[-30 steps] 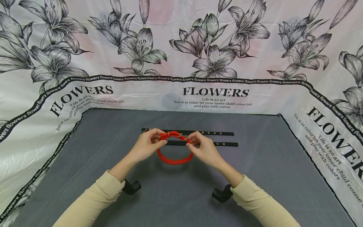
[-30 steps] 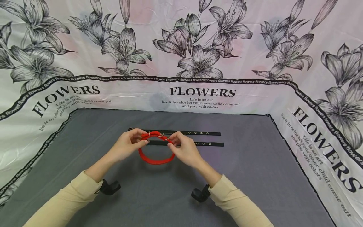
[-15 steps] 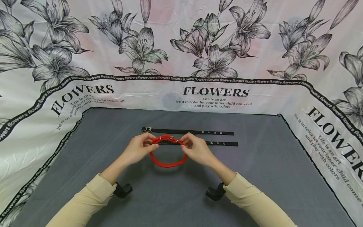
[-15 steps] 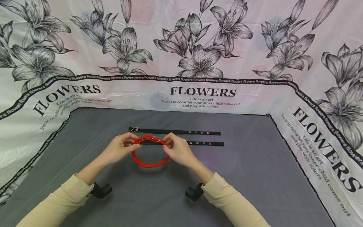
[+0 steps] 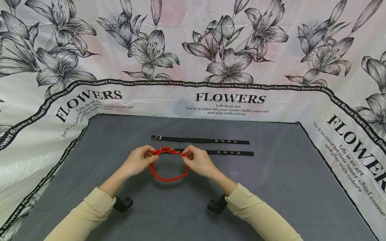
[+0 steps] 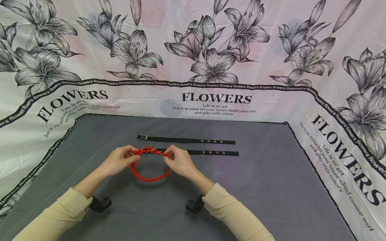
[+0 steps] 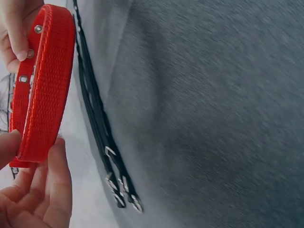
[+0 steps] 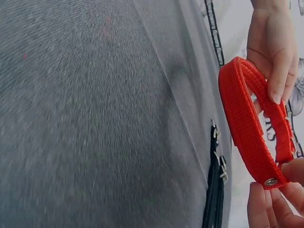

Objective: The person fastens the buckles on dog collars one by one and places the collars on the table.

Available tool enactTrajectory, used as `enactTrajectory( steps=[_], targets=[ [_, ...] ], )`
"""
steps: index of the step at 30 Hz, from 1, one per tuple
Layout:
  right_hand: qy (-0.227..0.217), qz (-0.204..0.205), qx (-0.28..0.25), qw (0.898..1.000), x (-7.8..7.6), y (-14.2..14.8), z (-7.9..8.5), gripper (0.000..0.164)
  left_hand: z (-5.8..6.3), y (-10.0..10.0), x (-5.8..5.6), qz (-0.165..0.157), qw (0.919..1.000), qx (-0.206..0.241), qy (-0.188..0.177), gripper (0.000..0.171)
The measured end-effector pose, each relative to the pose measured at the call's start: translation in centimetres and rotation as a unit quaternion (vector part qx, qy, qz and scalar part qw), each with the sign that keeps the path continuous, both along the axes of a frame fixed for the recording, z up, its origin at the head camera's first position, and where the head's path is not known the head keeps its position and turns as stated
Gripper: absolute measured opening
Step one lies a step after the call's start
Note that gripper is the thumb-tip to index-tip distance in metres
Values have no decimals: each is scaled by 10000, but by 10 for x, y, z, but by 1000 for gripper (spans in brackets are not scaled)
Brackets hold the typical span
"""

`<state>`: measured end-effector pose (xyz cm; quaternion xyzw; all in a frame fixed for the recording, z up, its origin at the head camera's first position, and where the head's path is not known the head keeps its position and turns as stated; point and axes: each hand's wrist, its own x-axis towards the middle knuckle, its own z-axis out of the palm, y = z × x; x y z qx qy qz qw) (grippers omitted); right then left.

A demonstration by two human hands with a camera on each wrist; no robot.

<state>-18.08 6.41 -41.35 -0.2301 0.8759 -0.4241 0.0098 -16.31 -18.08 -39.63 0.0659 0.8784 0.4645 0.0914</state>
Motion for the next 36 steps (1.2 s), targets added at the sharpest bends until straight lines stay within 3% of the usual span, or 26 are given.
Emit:
enactTrajectory(
  steps=[5,15,27,36],
  targets=[
    [73,-73,86,9999,-1,-13,-5,7,-4,-9,-1,197,9995,-253,36,28],
    [-8,-333,355,9988,-7,-39,-16,4,-12,-28,-1,559,9981,-277,19,28],
    [29,-528,589,9969,-7,-71,-23,3,-21,-53,-3,685,9932,-912,219,22],
    [208,-587,1092,9921,-6,-90,-30,4,-28,-65,-5,707,9909,-1140,116,25]
  ],
)
